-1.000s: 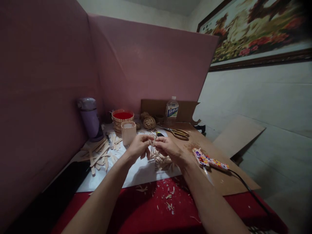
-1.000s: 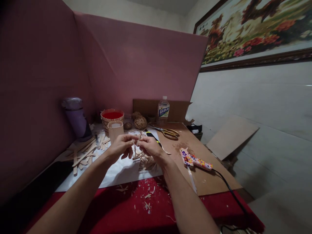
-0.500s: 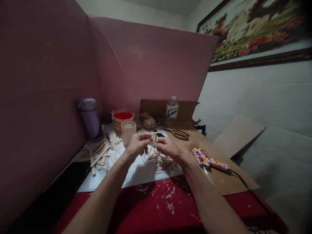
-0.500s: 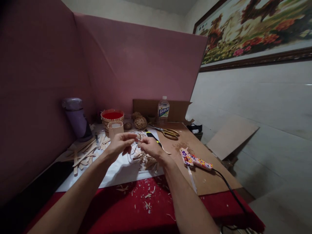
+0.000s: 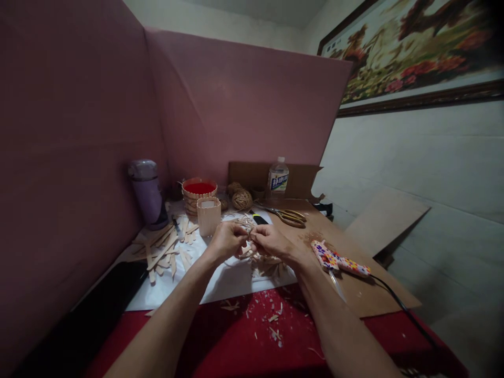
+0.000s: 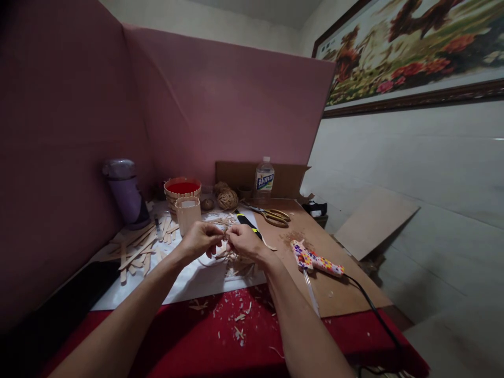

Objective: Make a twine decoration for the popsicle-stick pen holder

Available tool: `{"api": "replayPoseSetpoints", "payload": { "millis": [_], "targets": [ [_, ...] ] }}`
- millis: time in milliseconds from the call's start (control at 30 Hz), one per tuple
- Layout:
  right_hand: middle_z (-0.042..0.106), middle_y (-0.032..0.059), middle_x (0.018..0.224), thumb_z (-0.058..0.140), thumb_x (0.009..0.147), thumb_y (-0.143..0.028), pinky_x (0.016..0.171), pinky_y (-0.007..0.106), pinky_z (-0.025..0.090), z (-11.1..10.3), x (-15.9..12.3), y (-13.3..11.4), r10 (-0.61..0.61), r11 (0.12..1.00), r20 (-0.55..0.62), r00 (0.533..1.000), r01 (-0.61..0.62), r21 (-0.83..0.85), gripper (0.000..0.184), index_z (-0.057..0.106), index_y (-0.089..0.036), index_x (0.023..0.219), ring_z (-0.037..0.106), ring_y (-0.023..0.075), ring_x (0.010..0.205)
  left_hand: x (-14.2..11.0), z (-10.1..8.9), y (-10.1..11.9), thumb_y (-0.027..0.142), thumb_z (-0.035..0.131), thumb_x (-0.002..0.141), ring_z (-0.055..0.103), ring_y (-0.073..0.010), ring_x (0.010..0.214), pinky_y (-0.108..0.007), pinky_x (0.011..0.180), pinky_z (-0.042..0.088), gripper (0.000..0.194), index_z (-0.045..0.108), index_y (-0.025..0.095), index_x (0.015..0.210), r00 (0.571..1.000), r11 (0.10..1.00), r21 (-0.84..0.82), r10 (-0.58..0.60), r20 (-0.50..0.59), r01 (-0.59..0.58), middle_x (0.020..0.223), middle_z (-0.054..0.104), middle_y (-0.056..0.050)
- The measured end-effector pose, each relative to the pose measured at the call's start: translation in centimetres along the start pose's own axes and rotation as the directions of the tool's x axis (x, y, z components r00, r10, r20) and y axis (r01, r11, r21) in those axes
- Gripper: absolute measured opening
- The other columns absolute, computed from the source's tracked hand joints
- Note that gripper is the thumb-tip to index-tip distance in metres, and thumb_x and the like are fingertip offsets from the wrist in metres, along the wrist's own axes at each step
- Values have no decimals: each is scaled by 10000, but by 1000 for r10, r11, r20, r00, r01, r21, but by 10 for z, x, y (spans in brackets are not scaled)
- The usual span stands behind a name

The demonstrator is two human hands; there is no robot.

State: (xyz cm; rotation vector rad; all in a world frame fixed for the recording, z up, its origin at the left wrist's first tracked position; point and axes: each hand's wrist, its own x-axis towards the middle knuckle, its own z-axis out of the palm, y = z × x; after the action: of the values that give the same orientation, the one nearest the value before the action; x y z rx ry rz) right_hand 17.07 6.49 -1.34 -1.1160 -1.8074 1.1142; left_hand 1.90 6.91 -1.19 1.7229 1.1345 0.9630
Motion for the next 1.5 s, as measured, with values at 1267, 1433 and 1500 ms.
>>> {"api": "replayPoseSetpoints", "payload": {
  "millis": [1267, 1433, 1500],
  "targets": [
    [541, 178, 962, 512, 776, -254, 824, 406, 331, -29, -8, -7, -367, 754, -733, 573, -277, -595, 185, 639, -148, 694, 465, 285, 981, -2, -10, 10, 140, 591, 608, 342, -15, 294, -149, 308, 132, 128, 473, 126, 561, 963, 756, -642, -249, -101, 128, 451, 501, 18],
    [578, 72, 865, 398, 846, -305, 792, 292, 399, 3, 2, -11, -323, 942, -424, 846, 243, -232, 232, 580, -174, 787, 522, 176, 854, -5, -3, 11, 215, 659, 617, 392, -21, 322, -137, 323, 187, 179, 510, 118, 634, 986, 771, -619, -166, 36, 152, 508, 553, 6],
    [552, 30, 719, 383, 844, -362, 657, 259, 421, 14, 4, -8, -206, 974, -271, 940, 224, 37, 259, 538, -174, 757, 514, 143, 687, -6, 0, 11, 247, 677, 617, 388, -20, 319, -139, 323, 183, 204, 522, 116, 642, 989, 781, -608, -135, 55, 141, 511, 560, 7]
  ]
}}
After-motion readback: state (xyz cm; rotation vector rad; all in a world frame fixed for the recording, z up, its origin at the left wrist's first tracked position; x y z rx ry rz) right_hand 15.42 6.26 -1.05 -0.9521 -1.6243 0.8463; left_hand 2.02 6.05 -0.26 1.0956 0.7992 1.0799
